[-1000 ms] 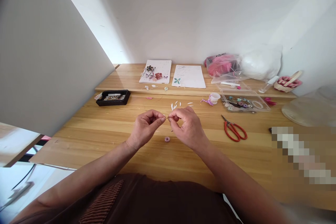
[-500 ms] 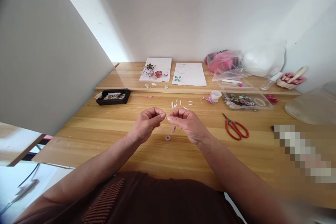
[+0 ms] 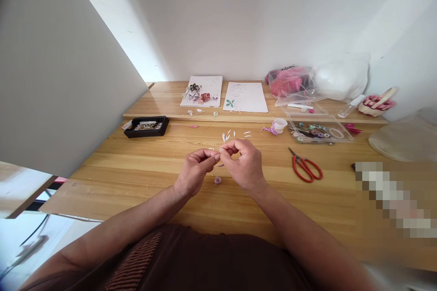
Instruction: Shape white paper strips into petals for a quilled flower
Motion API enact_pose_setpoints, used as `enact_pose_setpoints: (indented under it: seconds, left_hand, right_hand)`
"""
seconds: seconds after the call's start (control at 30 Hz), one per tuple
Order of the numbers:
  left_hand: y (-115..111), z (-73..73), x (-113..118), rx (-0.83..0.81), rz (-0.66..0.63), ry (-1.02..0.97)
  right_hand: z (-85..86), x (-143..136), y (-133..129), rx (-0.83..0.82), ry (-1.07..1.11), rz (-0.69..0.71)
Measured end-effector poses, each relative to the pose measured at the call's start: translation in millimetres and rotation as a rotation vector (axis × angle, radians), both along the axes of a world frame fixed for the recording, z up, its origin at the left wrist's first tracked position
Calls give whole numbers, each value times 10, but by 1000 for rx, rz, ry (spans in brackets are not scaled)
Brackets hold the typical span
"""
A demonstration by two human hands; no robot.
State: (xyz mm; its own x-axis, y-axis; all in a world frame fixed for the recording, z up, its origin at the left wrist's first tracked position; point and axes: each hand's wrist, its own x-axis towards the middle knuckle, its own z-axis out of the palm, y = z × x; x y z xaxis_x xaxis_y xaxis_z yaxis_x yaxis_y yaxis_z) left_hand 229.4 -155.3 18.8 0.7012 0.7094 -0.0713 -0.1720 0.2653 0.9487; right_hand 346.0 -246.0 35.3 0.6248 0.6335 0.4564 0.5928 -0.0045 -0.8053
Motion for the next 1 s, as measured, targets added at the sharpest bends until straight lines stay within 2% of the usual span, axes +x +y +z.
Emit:
enact_pose_setpoints:
  seconds: [0.1, 0.2, 0.27, 0.4, 0.5, 0.6, 0.73, 0.87, 1.0]
  left_hand:
    - [-18, -1, -5, -36, -8, 3]
    - [-30, 6, -9, -100, -40, 6]
    - [-18, 17, -15, -76, -37, 10]
    - [80, 62, -38, 105, -31, 54]
    - [178, 114, -56, 206, -54, 67]
    - [237, 157, -60, 239, -100, 84]
    - [237, 160, -37, 132, -128, 84]
    - [183, 109, 1, -78, -129, 35]
    - [111, 25, 28, -168, -87, -7]
  right_hand:
    - [47, 44, -39, 28, -345, -2]
    - [72, 84, -57, 23, -546, 24]
    - [78, 107, -59, -4, -619, 44]
    - [138, 145, -73, -63, -616, 130]
    - [233, 166, -97, -134, -410, 223]
    - [293, 193, -104, -257, 0, 343]
    - [242, 219, -66, -266, 510, 457]
    - [146, 175, -6, -182, 715, 449]
    - [81, 75, 49, -84, 764, 335]
